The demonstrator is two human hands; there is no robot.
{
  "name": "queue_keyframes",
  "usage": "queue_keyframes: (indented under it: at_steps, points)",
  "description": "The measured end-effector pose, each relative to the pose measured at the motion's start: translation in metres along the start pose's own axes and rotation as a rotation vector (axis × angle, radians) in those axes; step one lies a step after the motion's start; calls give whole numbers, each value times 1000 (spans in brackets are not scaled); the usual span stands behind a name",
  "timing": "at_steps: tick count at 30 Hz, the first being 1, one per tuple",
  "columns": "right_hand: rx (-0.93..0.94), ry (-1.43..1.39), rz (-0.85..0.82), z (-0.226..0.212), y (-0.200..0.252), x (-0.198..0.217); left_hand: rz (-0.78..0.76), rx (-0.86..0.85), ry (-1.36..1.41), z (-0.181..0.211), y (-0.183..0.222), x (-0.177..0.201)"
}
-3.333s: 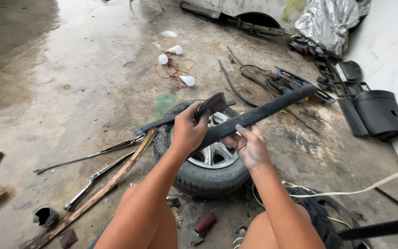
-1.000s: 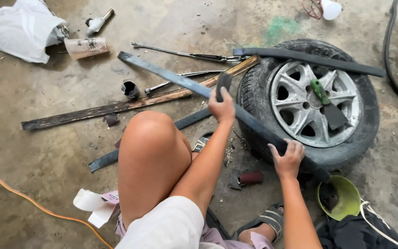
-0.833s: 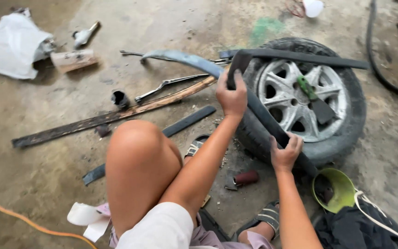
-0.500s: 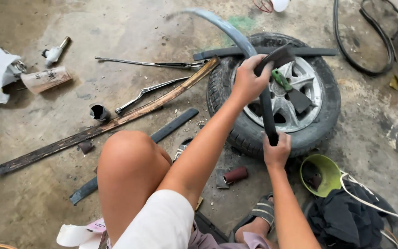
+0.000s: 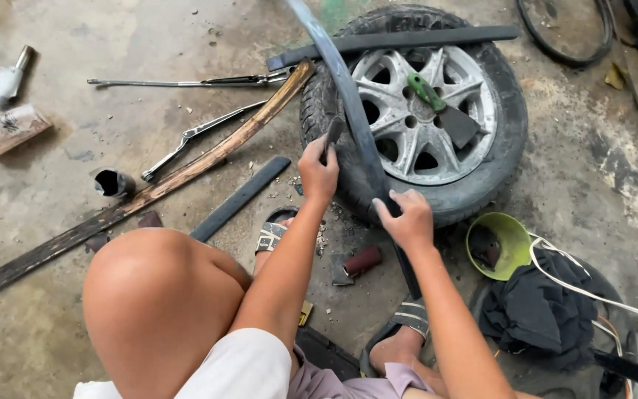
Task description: Sanding a black plastic trim piece and fitting it onto the rim of a car wheel.
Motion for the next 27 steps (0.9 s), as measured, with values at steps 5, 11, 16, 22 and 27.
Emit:
queue_keyframes:
  at_steps: [5, 11, 16, 22, 27]
  points:
    - [-157, -133, -170, 3, -26, 9, -93, -493, -241, 14, -4, -22]
    - [-204, -22, -45, 11, -18, -21, -364, -789, -761, -7, 8, -78]
    - [-276, -5, -44, 15, -28, -23, -416, -913, -951, -19, 11, -100]
    - [-159, -139, -273, -12, -31, 10, -533, -993, -1034, -22, 0, -99]
    - [-47, -132, -167, 43, -36, -4, -785, -608, -865, 15, 18, -72]
Point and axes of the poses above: each hand's wrist, its own y-axis away from the middle knuckle, its own x-axis out of the back of the hand, z = x × y, the point moved 6 cm from there along -y, towards the middle knuckle, and after that the axes turned 3 degrees about y, right-handed, at the moved point
